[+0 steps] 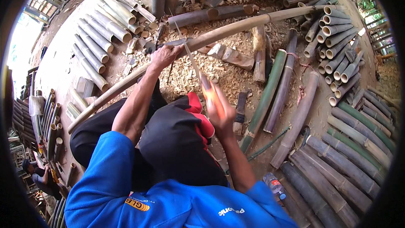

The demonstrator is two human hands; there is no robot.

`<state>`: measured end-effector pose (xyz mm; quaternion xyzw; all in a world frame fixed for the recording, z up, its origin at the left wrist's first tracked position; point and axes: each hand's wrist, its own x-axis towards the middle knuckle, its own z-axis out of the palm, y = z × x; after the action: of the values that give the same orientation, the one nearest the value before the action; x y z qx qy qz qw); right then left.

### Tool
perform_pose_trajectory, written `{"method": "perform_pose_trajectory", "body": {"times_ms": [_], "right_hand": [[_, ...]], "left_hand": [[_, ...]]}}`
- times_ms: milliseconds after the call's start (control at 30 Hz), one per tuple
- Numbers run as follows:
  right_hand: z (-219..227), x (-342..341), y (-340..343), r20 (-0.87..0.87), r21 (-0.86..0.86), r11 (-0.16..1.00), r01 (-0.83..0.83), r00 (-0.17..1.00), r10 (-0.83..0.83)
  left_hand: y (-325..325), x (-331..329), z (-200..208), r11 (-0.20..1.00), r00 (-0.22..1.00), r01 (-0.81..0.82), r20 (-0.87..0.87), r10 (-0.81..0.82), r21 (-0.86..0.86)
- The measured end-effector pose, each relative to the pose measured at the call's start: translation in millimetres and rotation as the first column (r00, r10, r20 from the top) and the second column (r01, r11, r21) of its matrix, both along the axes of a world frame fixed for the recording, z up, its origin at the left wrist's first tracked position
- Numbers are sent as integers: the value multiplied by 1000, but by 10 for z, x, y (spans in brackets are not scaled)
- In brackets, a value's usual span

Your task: The person measures a bamboo pole with a tape measure, selects a pole from a large pile, carries it to a workspace, and saws through it using a hand saw.

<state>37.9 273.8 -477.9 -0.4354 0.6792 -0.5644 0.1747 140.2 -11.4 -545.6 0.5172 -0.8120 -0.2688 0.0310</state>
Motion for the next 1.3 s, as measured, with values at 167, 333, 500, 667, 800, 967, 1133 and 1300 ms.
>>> {"method": "perform_pose_trajectory", "body": {"times_ms": [167,333,500,667,800,967,1133,1300], "right_hand": [[-84,-1,186,-303,-19,999,-37,953,30],[-227,-4,371,-141,10,1000,22,990,-21],[-55,-8,-40,-179,17,1000,-21,983,24],[210,53,764,95,180,980,-82,993,65],[35,-100,-263,43,81,995,-55,998,51],[157,31,625,-161,62,995,-84,983,93],[-80,25,-40,-135,4,1000,-22,991,22],[-128,11,275,-204,34,995,-96,974,101]], "left_hand": [[-19,76,87,999,999,11,45,-14,49],[60,48,96,985,978,174,116,-173,-5],[117,67,115,993,989,94,123,-85,-72],[111,104,47,988,989,83,134,-65,-133],[123,5,106,983,992,90,103,-74,-159],[2,144,44,997,991,61,125,-55,-42],[110,21,26,980,993,89,90,-74,-179],[-26,232,19,995,993,58,112,-48,-87]]}}
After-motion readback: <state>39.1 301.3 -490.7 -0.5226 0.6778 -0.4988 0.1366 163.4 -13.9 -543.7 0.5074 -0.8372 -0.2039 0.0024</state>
